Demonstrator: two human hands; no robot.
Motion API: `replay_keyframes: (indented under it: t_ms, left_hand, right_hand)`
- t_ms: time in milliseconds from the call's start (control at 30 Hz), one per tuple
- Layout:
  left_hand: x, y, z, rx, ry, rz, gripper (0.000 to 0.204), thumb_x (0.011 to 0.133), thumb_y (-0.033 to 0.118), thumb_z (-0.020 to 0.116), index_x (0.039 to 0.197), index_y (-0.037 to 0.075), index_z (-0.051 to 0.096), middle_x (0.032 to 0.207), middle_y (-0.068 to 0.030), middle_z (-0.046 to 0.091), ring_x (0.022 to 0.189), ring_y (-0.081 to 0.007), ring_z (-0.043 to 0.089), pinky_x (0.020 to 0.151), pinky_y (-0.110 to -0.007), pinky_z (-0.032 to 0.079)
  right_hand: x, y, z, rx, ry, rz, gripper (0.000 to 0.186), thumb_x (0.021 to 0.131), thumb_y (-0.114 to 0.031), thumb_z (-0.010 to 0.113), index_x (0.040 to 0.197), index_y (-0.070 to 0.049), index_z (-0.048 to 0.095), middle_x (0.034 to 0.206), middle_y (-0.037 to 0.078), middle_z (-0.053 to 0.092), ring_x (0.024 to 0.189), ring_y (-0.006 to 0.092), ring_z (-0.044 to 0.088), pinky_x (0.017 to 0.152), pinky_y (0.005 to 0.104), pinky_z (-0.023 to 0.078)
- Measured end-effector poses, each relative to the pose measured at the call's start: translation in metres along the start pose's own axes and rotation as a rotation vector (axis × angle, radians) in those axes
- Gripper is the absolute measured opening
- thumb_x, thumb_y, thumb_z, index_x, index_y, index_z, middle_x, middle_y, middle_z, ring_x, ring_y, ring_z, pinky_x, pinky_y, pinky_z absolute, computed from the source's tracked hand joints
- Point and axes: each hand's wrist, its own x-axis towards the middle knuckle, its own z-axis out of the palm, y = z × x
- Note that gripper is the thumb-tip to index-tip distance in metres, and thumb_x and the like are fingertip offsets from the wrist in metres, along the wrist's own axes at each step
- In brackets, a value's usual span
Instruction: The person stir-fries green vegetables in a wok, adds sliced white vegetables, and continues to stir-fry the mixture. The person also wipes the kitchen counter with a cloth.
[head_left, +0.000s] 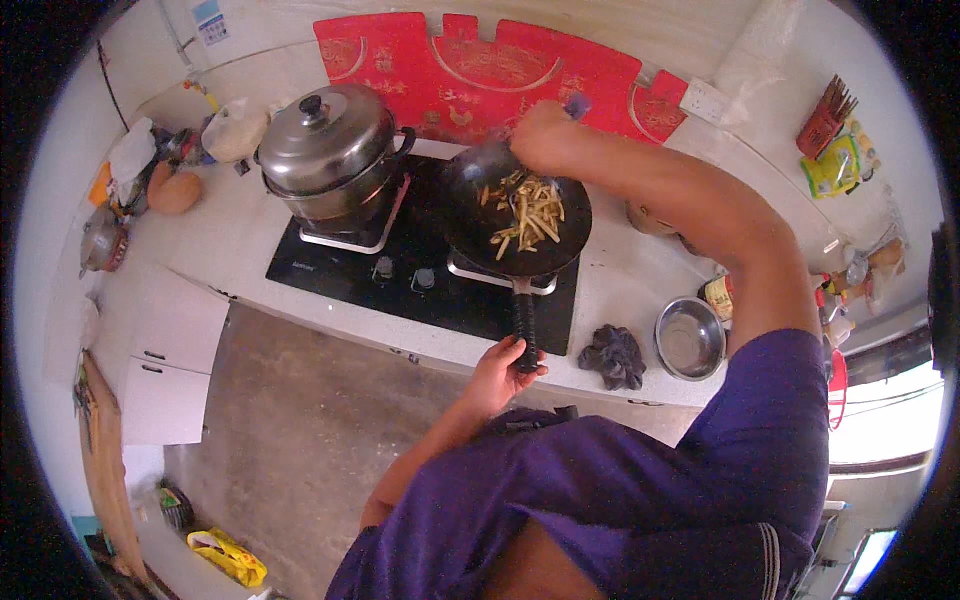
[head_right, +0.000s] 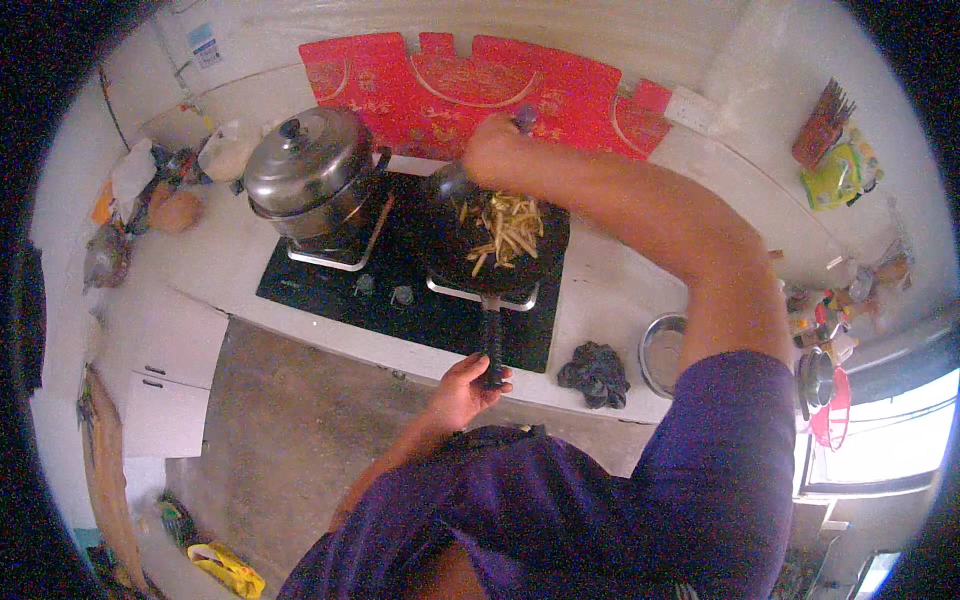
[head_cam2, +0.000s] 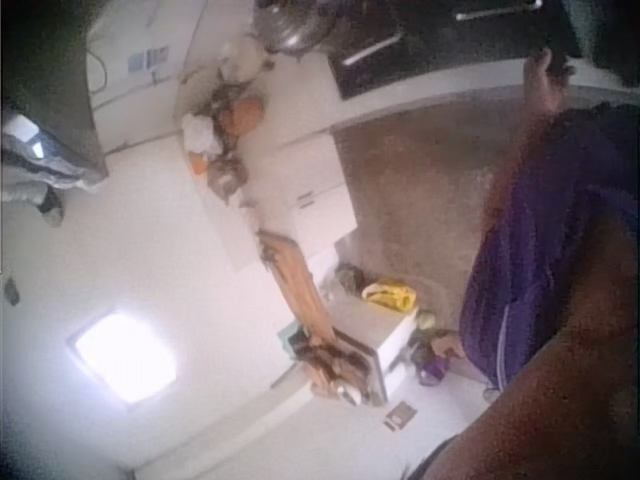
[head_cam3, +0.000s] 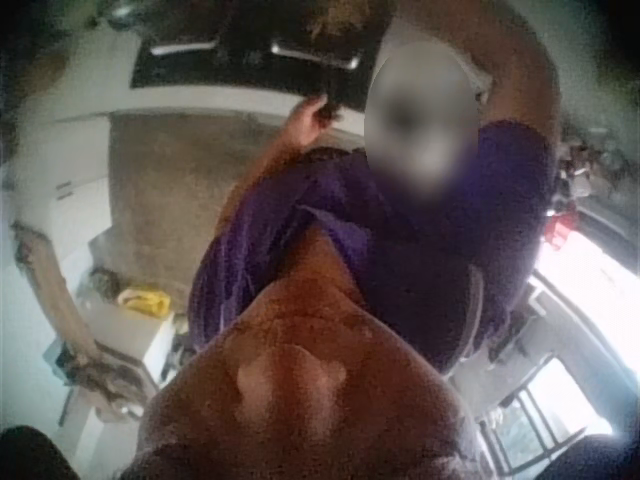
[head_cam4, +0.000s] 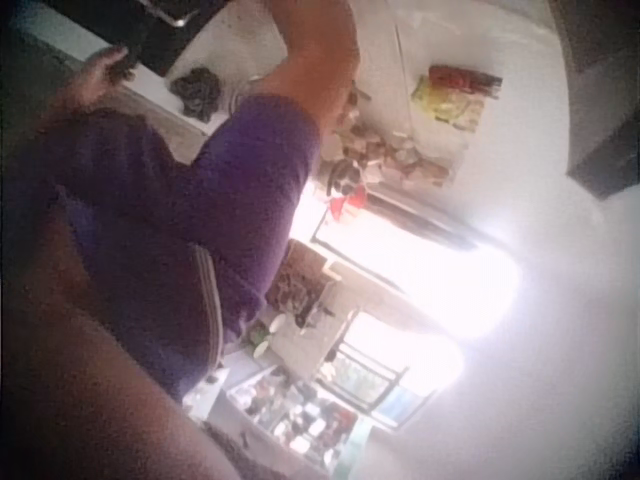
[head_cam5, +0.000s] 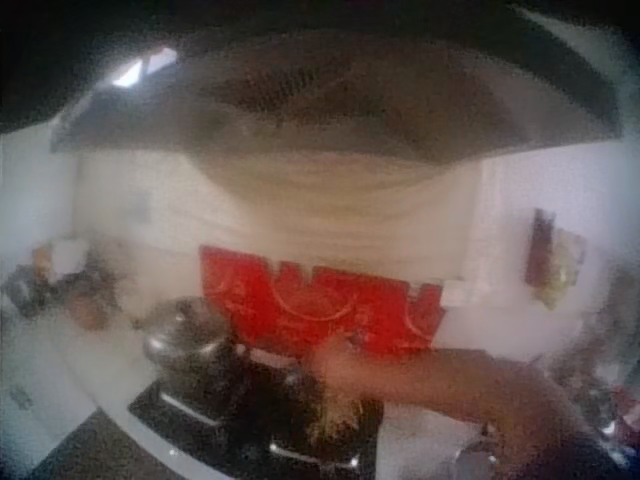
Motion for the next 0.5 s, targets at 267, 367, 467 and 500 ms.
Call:
replay_keyframes:
  t_ms: [267,367,467,500]
  left_hand:
    - [-0.004,0.005,0.002,0.030,0.003,-0.044,0.020,0.090,0.024,0.049,0.105,0.010,0.048,0.095,-0.0121,0.060,0.082,-0.0246,0.062,0.058,-0.024,0.051]
    - [-0.005,0.006,0.000,0.037,0.000,-0.047,0.021,0.090,0.025,0.049,0.106,0.011,0.048,0.096,-0.0113,0.060,0.082,-0.0244,0.062,0.059,-0.024,0.051]
    - [-0.002,0.003,0.002,0.051,0.019,-0.058,0.022,0.090,0.025,0.049,0.107,0.010,0.048,0.096,-0.0110,0.061,0.081,-0.0243,0.062,0.059,-0.025,0.051]
    - [0.000,0.001,0.003,0.057,0.026,-0.069,0.023,0.090,0.025,0.049,0.107,0.010,0.048,0.096,-0.0111,0.061,0.081,-0.0244,0.062,0.059,-0.025,0.051]
  right_hand:
    - [-0.001,0.001,-0.016,-0.047,0.068,-0.050,0.019,0.071,-0.016,0.057,0.086,-0.012,0.068,0.084,0.007,0.067,0.078,0.0237,0.065,0.061,0.0414,0.051]
    - [0.043,-0.018,-0.027,-0.041,0.123,-0.093,0.021,0.073,-0.019,0.057,0.090,-0.013,0.068,0.085,0.006,0.067,0.078,0.0238,0.064,0.063,0.0434,0.050]
    - [0.105,-0.031,-0.015,-0.140,0.027,-0.043,0.025,0.075,-0.024,0.057,0.096,-0.014,0.066,0.090,0.005,0.066,0.082,0.0242,0.063,0.068,0.0462,0.048]
    - [0.133,-0.033,0.000,-0.181,-0.053,-0.010,0.026,0.075,-0.024,0.058,0.097,-0.014,0.066,0.092,0.006,0.066,0.083,0.0240,0.063,0.070,0.0470,0.048]
